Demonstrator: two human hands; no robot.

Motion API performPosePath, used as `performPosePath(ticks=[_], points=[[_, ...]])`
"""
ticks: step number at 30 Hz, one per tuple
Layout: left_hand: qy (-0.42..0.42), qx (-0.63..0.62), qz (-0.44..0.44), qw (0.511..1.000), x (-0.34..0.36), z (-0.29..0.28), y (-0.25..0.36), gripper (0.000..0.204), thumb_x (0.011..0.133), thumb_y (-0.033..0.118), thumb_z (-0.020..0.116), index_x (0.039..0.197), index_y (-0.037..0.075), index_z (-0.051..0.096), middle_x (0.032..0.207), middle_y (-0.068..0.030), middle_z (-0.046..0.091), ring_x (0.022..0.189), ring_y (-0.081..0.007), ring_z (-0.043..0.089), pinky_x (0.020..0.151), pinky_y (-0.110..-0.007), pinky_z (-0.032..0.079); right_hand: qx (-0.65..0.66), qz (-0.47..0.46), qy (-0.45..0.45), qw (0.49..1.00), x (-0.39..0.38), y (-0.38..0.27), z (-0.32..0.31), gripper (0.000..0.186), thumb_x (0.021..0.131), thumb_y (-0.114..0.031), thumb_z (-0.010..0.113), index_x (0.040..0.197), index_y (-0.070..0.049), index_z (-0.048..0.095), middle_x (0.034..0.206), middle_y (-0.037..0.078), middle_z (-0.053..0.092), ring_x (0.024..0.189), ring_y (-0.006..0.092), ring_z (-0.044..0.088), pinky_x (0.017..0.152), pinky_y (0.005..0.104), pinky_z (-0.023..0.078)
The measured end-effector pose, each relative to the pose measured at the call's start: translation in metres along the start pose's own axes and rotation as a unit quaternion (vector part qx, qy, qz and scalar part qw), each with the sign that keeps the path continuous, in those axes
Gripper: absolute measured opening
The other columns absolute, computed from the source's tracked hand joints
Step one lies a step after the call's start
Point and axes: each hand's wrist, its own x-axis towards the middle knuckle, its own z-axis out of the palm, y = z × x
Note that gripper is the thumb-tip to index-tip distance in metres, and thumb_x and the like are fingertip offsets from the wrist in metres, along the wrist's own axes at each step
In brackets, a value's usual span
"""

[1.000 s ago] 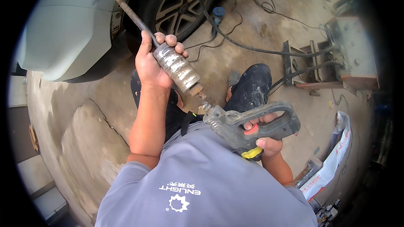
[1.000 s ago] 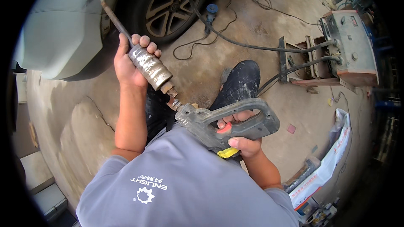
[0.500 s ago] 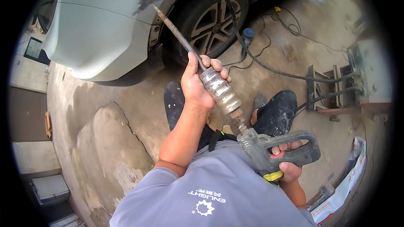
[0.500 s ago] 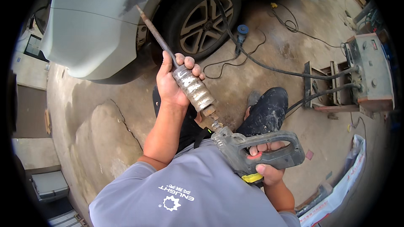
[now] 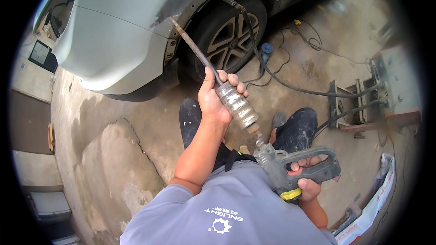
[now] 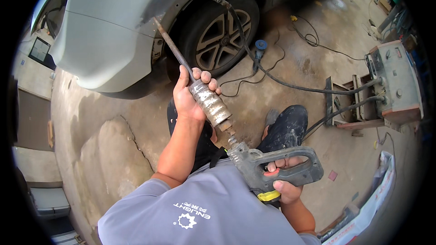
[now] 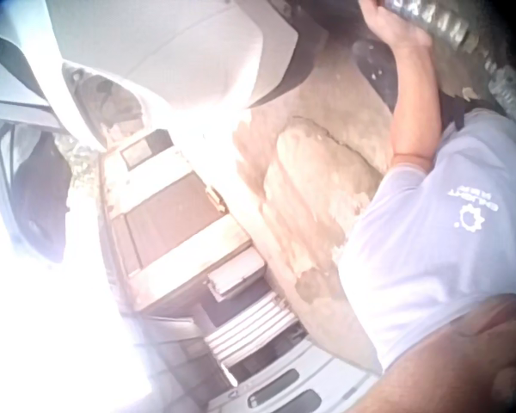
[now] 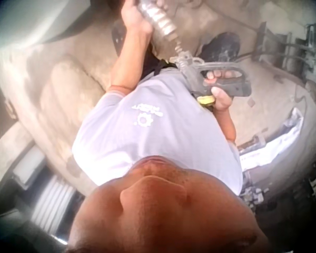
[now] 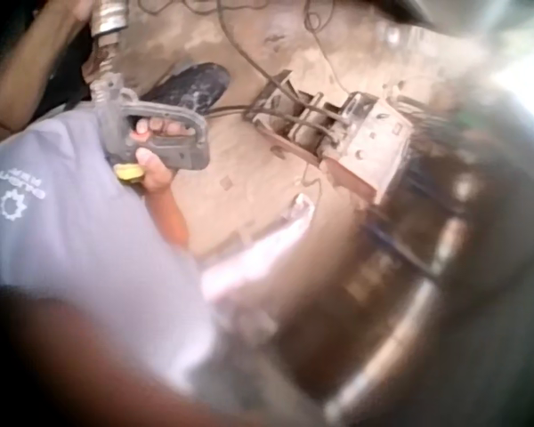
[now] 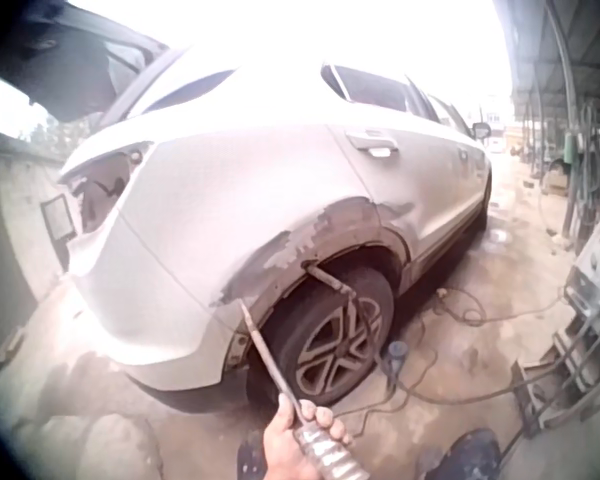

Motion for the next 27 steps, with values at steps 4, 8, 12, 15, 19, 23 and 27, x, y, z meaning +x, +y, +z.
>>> performPosePath(ticks=[4, 8, 12, 15, 19, 23, 27], points=[[0.003, -0.005, -0.006, 1.0, -0.003, 0.002, 0.001, 0.046, 0.108, 0.053, 0.042, 0.088, 0.012, 0.048, 0.082, -0.0076, 0.057, 0.07, -0.0284, 0.06, 0.065, -0.047, 0.054, -0.019, 0.009, -0.054, 0.998, 0.002, -0.003, -0.007, 0.059, 0.067, -0.005, 0.07, 0.123, -0.006, 0.052, 0.12, 0.011, 0.057, 0.114, 0.024, 0.054, 0.104, 0.0397, 0.043], [0.005, 0.002, -0.018, 1.0, 0.0, 0.004, 0.008, 0.053, 0.105, 0.062, 0.041, 0.089, 0.012, 0.049, 0.08, -0.0071, 0.057, 0.069, -0.0277, 0.059, 0.064, -0.046, 0.054, 0.004, 0.015, -0.044, 0.999, -0.001, -0.002, -0.003, 0.066, 0.067, -0.002, 0.069, 0.131, -0.006, 0.052, 0.128, 0.012, 0.058, 0.129, 0.0273, 0.052, 0.115, 0.045, 0.04], [0.031, 0.001, 0.002, 1.0, 0.025, 0.007, 0.028, 0.059, 0.103, 0.066, 0.041, 0.098, 0.009, 0.054, 0.078, -0.0057, 0.056, 0.067, -0.0238, 0.058, 0.063, -0.041, 0.053, 0.01, -0.03, 0.009, 0.999, -0.003, 0.007, -0.003, 0.062, 0.062, -0.005, 0.068, 0.121, -0.01, 0.052, 0.126, 0.013, 0.059, 0.12, 0.0305, 0.058, 0.108, 0.0449, 0.046], [0.013, -0.013, -0.011, 1.0, 0.0, 0.012, 0.004, 0.06, 0.105, 0.064, 0.039, 0.1, 0.008, 0.057, 0.073, -0.0061, 0.055, 0.065, -0.024, 0.058, 0.063, -0.042, 0.053, 0.016, -0.011, -0.024, 1.0, -0.004, 0.005, -0.015, 0.066, 0.063, -0.001, 0.068, 0.127, -0.01, 0.052, 0.129, 0.014, 0.058, 0.119, 0.0305, 0.059, 0.108, 0.0481, 0.046], [-0.038, -0.024, -0.095, 0.994, -0.057, 0.018, -0.051, 0.059, 0.107, 0.06, 0.034, 0.099, 0.007, 0.058, 0.074, -0.0113, 0.059, 0.065, -0.0298, 0.061, 0.064, -0.045, 0.053, 0.019, 0.028, -0.113, 0.993, -0.007, -0.002, -0.016, 0.07, 0.065, 0.003, 0.071, 0.131, -0.012, 0.053, 0.122, 0.015, 0.059, 0.111, 0.0325, 0.063, 0.101, 0.0519, 0.05], [-0.073, 0.022, -0.11, 0.991, -0.052, 0.012, -0.063, 0.054, 0.109, 0.057, 0.033, 0.099, 0.007, 0.053, 0.08, -0.016, 0.062, 0.068, -0.0338, 0.063, 0.065, -0.048, 0.054, 0.01, -0.004, -0.109, 0.994, -0.018, -0.008, -0.023, 0.074, 0.065, -0.002, 0.074, 0.135, -0.009, 0.053, 0.115, 0.016, 0.063, 0.1, 0.0328, 0.063, 0.09, 0.0497, 0.052], [-0.039, 0.064, -0.063, 0.995, -0.028, 0.01, -0.038, 0.049, 0.108, 0.055, 0.038, 0.097, 0.01, 0.052, 0.083, -0.0135, 0.062, 0.071, -0.0311, 0.065, 0.065, -0.047, 0.056, 0.002, -0.039, -0.063, 0.997, -0.024, -0.005, -0.04, 0.079, 0.065, -0.004, 0.074, 0.141, -0.008, 0.051, 0.116, 0.015, 0.062, 0.103, 0.0312, 0.061, 0.094, 0.0471, 0.05]])
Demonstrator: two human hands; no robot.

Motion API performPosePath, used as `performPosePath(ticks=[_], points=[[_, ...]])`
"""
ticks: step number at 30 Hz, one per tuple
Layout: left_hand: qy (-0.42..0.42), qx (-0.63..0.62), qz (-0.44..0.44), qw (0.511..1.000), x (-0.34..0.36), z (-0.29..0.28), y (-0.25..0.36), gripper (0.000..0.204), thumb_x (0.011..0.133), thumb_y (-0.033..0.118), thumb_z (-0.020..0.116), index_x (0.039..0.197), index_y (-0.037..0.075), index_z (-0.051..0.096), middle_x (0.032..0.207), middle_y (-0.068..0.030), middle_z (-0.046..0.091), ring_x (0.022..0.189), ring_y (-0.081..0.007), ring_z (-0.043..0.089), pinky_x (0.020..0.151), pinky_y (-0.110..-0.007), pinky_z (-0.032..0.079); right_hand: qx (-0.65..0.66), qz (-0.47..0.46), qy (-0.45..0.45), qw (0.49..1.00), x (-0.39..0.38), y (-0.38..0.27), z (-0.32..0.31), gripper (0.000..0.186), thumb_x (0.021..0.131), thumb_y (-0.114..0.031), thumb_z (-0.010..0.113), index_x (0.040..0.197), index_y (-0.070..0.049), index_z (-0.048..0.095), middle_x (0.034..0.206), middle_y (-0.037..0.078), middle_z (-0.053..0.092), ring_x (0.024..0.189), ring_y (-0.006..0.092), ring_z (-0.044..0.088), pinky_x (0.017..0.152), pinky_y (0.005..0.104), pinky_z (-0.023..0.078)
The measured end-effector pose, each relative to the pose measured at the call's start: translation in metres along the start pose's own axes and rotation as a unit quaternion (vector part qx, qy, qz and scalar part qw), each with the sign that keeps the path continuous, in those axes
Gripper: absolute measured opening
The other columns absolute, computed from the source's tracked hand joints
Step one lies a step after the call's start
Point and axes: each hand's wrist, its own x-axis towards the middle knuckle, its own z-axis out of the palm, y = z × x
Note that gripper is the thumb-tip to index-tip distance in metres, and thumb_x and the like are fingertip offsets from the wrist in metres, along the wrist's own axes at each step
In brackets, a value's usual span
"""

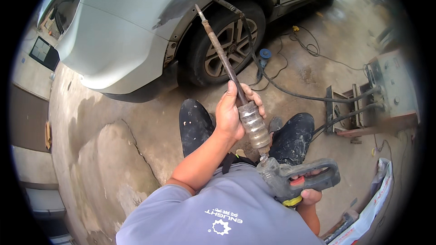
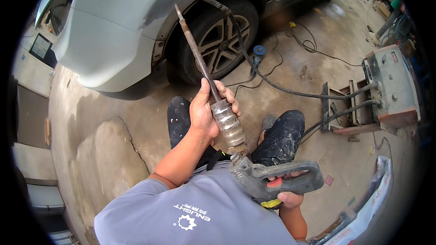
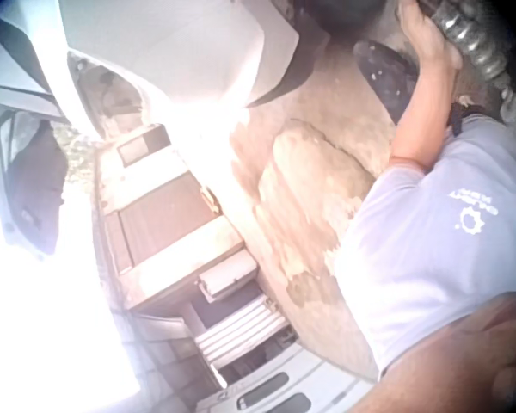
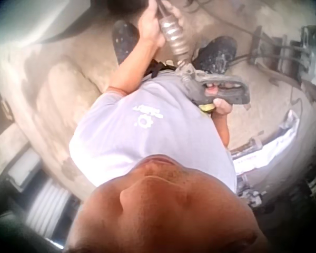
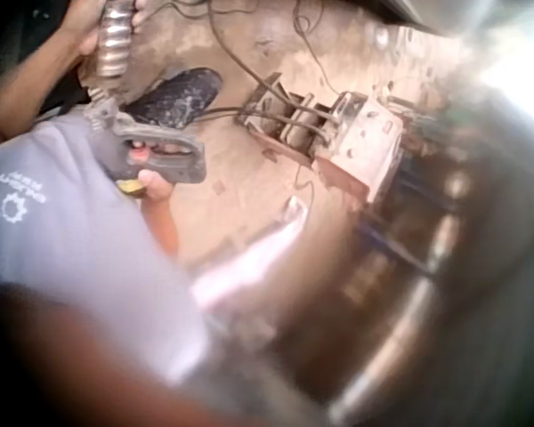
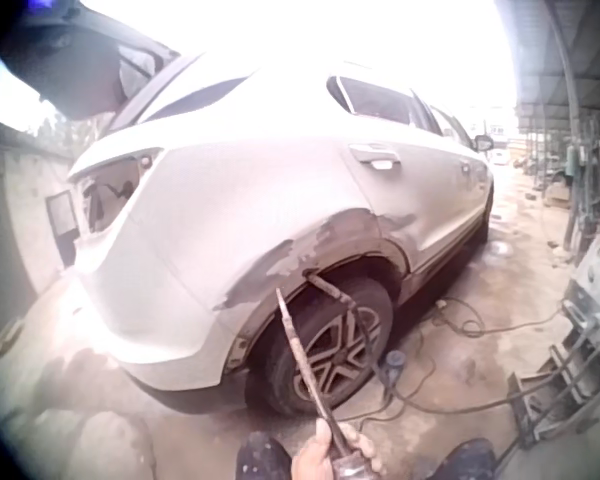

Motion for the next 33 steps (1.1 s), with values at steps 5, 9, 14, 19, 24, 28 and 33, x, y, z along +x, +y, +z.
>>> performPosePath(ticks=[5, 9, 14, 19, 24, 28, 33], points=[[0.074, 0.004, 0.014, 0.997, 0.019, -0.012, 0.028, 0.046, 0.108, 0.055, 0.041, 0.091, 0.013, 0.051, 0.081, -0.0082, 0.061, 0.068, -0.0289, 0.064, 0.064, -0.047, 0.057, 0.024, 0.012, -0.022, 0.999, 0.014, 0.0, 0.013, 0.081, 0.064, -0.006, 0.074, 0.141, -0.007, 0.05, 0.118, 0.014, 0.061, 0.103, 0.0276, 0.057, 0.094, 0.0424, 0.047], [0.086, 0.003, 0.027, 0.996, 0.026, -0.02, 0.042, 0.045, 0.108, 0.053, 0.04, 0.09, 0.014, 0.051, 0.081, -0.0078, 0.061, 0.068, -0.0284, 0.063, 0.064, -0.047, 0.057, 0.035, 0.011, -0.027, 0.999, 0.018, 0.005, 0.012, 0.081, 0.063, -0.006, 0.073, 0.141, -0.006, 0.049, 0.121, 0.014, 0.061, 0.103, 0.0263, 0.057, 0.092, 0.0419, 0.047], [0.087, 0.0, 0.028, 0.996, 0.027, -0.022, 0.049, 0.045, 0.108, 0.054, 0.041, 0.091, 0.014, 0.052, 0.081, -0.0075, 0.061, 0.068, -0.0281, 0.063, 0.063, -0.047, 0.056, 0.025, 0.021, -0.036, 0.999, 0.02, 0.007, 0.011, 0.082, 0.063, -0.006, 0.073, 0.141, -0.006, 0.047, 0.122, 0.012, 0.06, 0.103, 0.0253, 0.057, 0.091, 0.0416, 0.047], [0.074, -0.005, 0.03, 0.997, 0.029, -0.019, 0.041, 0.044, 0.109, 0.053, 0.04, 0.091, 0.013, 0.051, 0.083, -0.0069, 0.06, 0.07, -0.0278, 0.062, 0.065, -0.047, 0.056, -0.004, 0.032, 0.009, 0.999, 0.023, 0.002, 0.015, 0.075, 0.062, -0.007, 0.072, 0.134, -0.006, 0.05, 0.116, 0.01, 0.059, 0.101, 0.0234, 0.055, 0.091, 0.0405, 0.047], [0.025, -0.024, 0.043, 0.998, 0.034, -0.026, 0.048, 0.043, 0.111, 0.048, 0.035, 0.094, 0.011, 0.051, 0.085, -0.0078, 0.058, 0.074, -0.0284, 0.058, 0.069, -0.047, 0.055, -0.015, 0.076, 0.071, 0.994, 0.039, 0.006, 0.025, 0.045, 0.06, -0.002, 0.072, 0.098, -0.012, 0.048, 0.095, 0.005, 0.051, 0.09, 0.0204, 0.053, 0.089, 0.0423, 0.048], [0.024, -0.03, 0.038, 0.999, 0.033, -0.022, 0.044, 0.044, 0.111, 0.047, 0.033, 0.094, 0.011, 0.05, 0.085, -0.0078, 0.058, 0.075, -0.0288, 0.058, 0.07, -0.047, 0.054, 0.002, 0.058, 0.041, 0.997, 0.039, 0.009, 0.02, 0.041, 0.061, -0.002, 0.072, 0.09, -0.013, 0.044, 0.091, 0.004, 0.048, 0.089, 0.0196, 0.052, 0.09, 0.0417, 0.048], [0.016, -0.041, 0.032, 0.999, 0.034, -0.02, 0.043, 0.043, 0.111, 0.048, 0.034, 0.094, 0.011, 0.05, 0.084, -0.0072, 0.057, 0.075, -0.0288, 0.058, 0.07, -0.047, 0.053, -0.026, 0.057, 0.047, 0.997, 0.038, 0.004, 0.023, 0.046, 0.062, -0.005, 0.072, 0.104, -0.011, 0.053, 0.105, 0.009, 0.057, 0.097, 0.0213, 0.055, 0.092, 0.0391, 0.047]])
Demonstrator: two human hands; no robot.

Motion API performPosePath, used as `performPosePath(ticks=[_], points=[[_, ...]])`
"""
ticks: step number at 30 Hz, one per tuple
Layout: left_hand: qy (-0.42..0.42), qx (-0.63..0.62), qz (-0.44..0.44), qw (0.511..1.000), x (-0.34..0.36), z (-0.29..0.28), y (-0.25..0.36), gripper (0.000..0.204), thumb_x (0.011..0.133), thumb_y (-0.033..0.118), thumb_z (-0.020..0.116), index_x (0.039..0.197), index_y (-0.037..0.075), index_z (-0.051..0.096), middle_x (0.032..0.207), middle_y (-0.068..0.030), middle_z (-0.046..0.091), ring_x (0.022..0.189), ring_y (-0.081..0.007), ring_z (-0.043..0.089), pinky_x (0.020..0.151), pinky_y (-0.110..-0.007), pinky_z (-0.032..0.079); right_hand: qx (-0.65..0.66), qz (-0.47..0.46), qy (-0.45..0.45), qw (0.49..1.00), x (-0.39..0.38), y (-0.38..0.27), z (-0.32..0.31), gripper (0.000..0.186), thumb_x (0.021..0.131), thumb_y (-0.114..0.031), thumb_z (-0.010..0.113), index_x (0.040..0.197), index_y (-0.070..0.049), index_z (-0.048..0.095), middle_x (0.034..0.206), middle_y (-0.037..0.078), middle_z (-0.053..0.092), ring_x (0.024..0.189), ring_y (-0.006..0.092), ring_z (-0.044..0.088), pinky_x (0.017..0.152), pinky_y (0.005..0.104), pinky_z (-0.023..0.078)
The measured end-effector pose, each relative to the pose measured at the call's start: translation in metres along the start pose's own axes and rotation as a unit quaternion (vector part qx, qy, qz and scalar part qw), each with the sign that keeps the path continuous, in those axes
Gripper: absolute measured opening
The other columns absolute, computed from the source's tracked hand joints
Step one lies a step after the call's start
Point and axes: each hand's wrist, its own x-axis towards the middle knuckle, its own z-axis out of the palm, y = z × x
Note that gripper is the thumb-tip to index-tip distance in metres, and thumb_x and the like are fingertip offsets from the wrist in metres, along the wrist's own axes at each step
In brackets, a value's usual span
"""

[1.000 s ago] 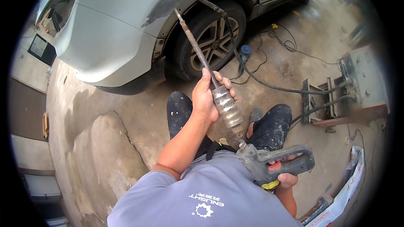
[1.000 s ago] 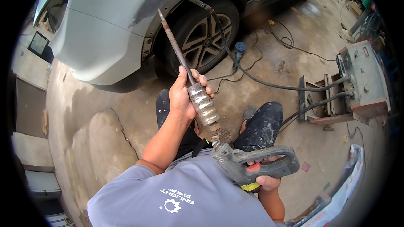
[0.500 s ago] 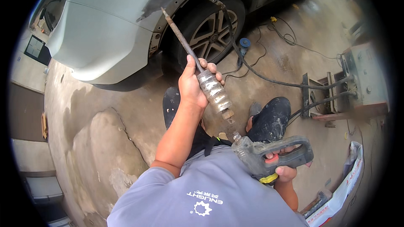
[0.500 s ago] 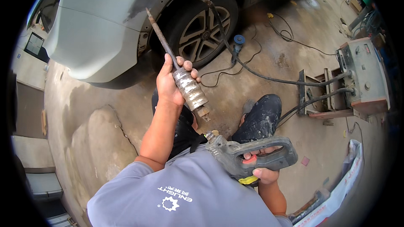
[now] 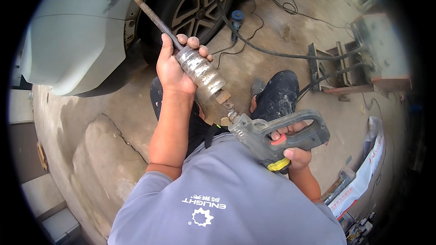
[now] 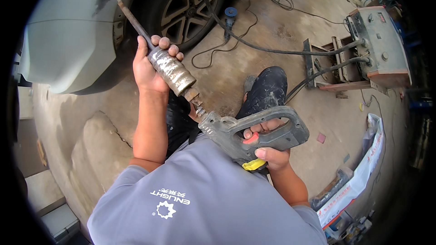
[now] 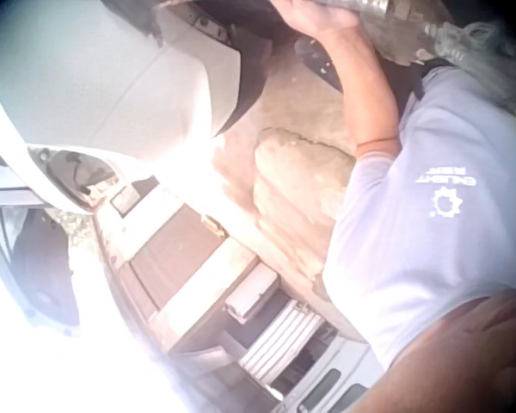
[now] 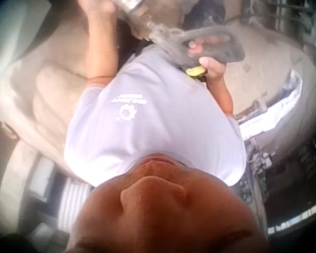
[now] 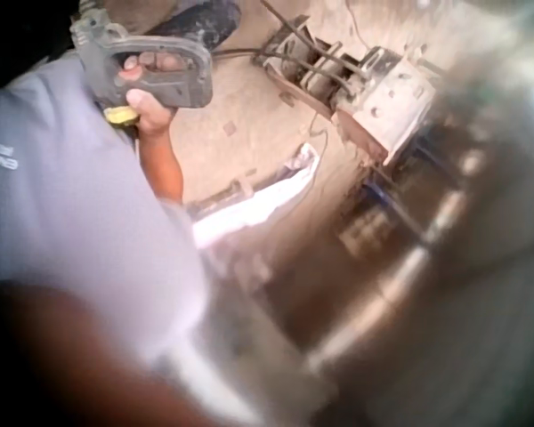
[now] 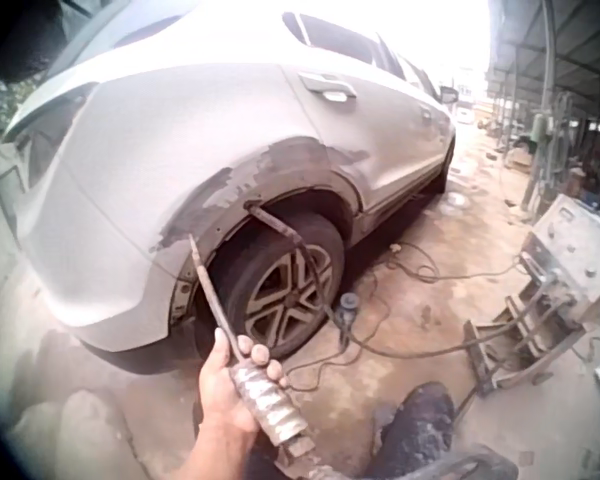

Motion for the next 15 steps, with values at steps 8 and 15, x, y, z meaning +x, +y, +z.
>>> performPosePath(ticks=[8, 15], points=[[0.018, -0.015, 0.008, 1.0, -0.002, 0.001, 0.0, 0.045, 0.109, 0.051, 0.037, 0.093, 0.012, 0.051, 0.084, -0.0073, 0.059, 0.072, -0.0293, 0.061, 0.068, -0.048, 0.056, 0.007, -0.016, 0.003, 1.0, -0.003, 0.001, -0.002, 0.06, 0.064, -0.003, 0.067, 0.121, -0.01, 0.053, 0.118, 0.012, 0.06, 0.105, 0.0249, 0.058, 0.095, 0.0395, 0.047], [0.035, -0.014, 0.009, 0.999, 0.0, 0.004, -0.001, 0.045, 0.109, 0.052, 0.039, 0.092, 0.013, 0.052, 0.083, -0.0076, 0.06, 0.071, -0.0292, 0.061, 0.066, -0.048, 0.056, -0.001, -0.013, 0.043, 0.999, -0.005, -0.001, 0.014, 0.057, 0.064, -0.004, 0.069, 0.116, -0.012, 0.05, 0.098, 0.001, 0.044, 0.091, 0.0166, 0.043, 0.089, 0.0351, 0.046]])
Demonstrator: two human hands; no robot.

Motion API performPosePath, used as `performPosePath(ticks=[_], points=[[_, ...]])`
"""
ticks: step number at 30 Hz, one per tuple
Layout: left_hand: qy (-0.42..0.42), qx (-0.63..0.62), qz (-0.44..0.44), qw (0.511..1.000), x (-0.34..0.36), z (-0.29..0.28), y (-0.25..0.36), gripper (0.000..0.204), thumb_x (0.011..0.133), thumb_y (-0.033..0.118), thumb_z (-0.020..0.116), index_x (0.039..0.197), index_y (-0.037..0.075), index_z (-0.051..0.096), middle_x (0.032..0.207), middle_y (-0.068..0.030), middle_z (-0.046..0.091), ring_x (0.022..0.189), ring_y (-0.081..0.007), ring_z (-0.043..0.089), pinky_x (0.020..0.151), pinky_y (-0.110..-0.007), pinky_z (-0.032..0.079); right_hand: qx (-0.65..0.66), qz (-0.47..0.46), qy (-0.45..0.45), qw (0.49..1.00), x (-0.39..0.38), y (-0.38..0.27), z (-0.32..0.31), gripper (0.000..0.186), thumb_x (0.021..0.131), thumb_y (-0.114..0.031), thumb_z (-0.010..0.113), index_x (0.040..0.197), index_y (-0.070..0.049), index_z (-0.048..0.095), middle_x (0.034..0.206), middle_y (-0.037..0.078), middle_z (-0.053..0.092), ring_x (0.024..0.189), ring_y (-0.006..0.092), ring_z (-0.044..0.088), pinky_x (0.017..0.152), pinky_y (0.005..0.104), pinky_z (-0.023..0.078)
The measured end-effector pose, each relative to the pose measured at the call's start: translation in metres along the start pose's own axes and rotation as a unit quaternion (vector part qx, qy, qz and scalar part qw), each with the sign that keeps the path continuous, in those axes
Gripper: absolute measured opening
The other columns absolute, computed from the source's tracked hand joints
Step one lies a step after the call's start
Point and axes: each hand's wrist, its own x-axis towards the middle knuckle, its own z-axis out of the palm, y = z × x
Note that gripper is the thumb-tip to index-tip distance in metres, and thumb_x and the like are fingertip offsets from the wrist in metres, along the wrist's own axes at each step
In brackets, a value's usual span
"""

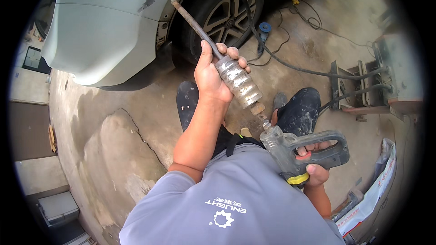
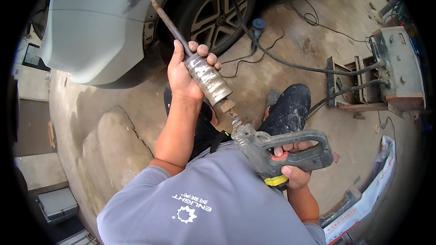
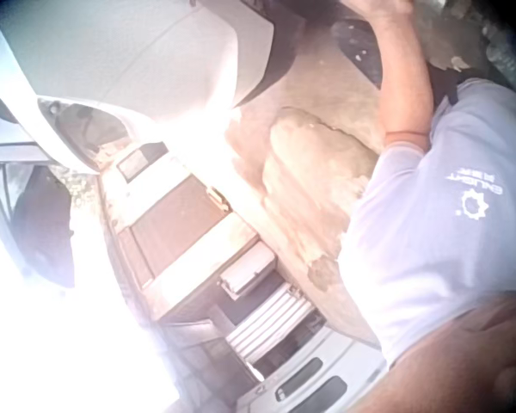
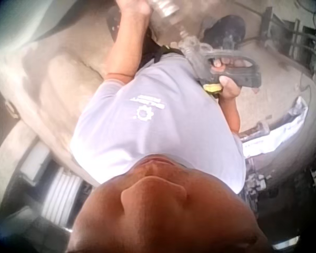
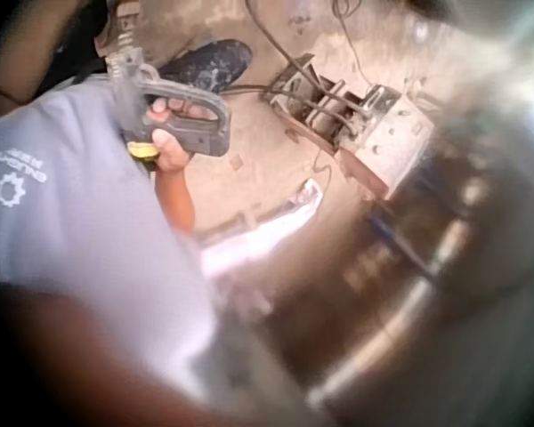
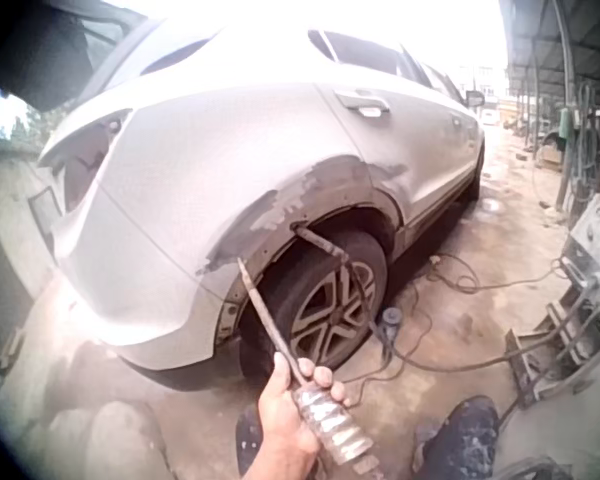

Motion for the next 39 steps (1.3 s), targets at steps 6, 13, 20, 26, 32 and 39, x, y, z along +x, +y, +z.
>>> performPosePath(ticks=[6, 13, 20, 26, 32, 39], points=[[0.009, 0.006, 0.007, 1.0, 0.0, 0.003, -0.001, 0.045, 0.109, 0.052, 0.038, 0.092, 0.013, 0.051, 0.082, -0.0071, 0.059, 0.071, -0.0288, 0.061, 0.065, -0.047, 0.055, 0.01, -0.01, 0.014, 1.0, -0.004, 0.002, -0.002, 0.057, 0.064, -0.003, 0.07, 0.117, -0.011, 0.051, 0.098, 0.0, 0.044, 0.09, 0.0161, 0.043, 0.089, 0.0356, 0.046], [0.022, 0.007, 0.004, 1.0, -0.001, 0.007, -0.001, 0.045, 0.109, 0.052, 0.038, 0.091, 0.013, 0.051, 0.081, -0.0062, 0.059, 0.069, -0.0281, 0.06, 0.063, -0.046, 0.055, 0.021, -0.048, -0.054, 0.997, 0.0, 0.007, -0.011, 0.054, 0.064, -0.005, 0.071, 0.114, -0.008, 0.052, 0.108, 0.004, 0.055, 0.096, 0.0184, 0.049, 0.09, 0.0343, 0.043], [0.033, -0.005, -0.002, 0.999, 0.0, 0.005, 0.004, 0.048, 0.107, 0.058, 0.04, 0.091, 0.014, 0.052, 0.078, -0.007, 0.06, 0.065, -0.0284, 0.062, 0.06, -0.046, 0.055, 0.007, -0.04, -0.109, 0.993, -0.002, 0.011, -0.024, 0.077, 0.066, -0.003, 0.068, 0.141, -0.007, 0.049, 0.141, 0.011, 0.053, 0.134, 0.0282, 0.051, 0.118, 0.0482, 0.036], [0.041, -0.031, -0.012, 0.999, 0.017, 0.012, 0.018, 0.057, 0.103, 0.066, 0.042, 0.099, 0.01, 0.056, 0.074, -0.0066, 0.061, 0.061, -0.0252, 0.063, 0.058, -0.043, 0.056, 0.001, -0.044, -0.08, 0.996, 0.0, 0.01, -0.019, 0.073, 0.065, -0.004, 0.068, 0.136, -0.006, 0.052, 0.134, 0.013, 0.058, 0.129, 0.0288, 0.054, 0.112, 0.0452, 0.042], [0.001, -0.052, -0.021, 0.998, -0.013, 0.006, 0.003, 0.052, 0.106, 0.058, 0.043, 0.101, 0.009, 0.059, 0.078, -0.0089, 0.064, 0.065, -0.0274, 0.064, 0.061, -0.045, 0.056, 0.025, -0.021, -0.082, 0.996, 0.005, 0.003, -0.011, 0.061, 0.065, -0.004, 0.068, 0.124, -0.009, 0.056, 0.119, 0.01, 0.06, 0.106, 0.0265, 0.057, 0.098, 0.0408, 0.047], [-0.139, -0.153, -0.017, 0.978, -0.01, -0.022, 0.0, 0.041, 0.109, 0.044, 0.043, 0.1, 0.008, 0.06, 0.093, -0.011, 0.069, 0.077, -0.0287, 0.065, 0.069, -0.046, 0.056, 0.025, -0.036, -0.04, 0.998, 0.0, 0.011, -0.023, 0.06, 0.064, -0.007, 0.07, 0.122, -0.01, 0.056, 0.116, 0.01, 0.06, 0.102, 0.0251, 0.057, 0.094, 0.0416, 0.048]])
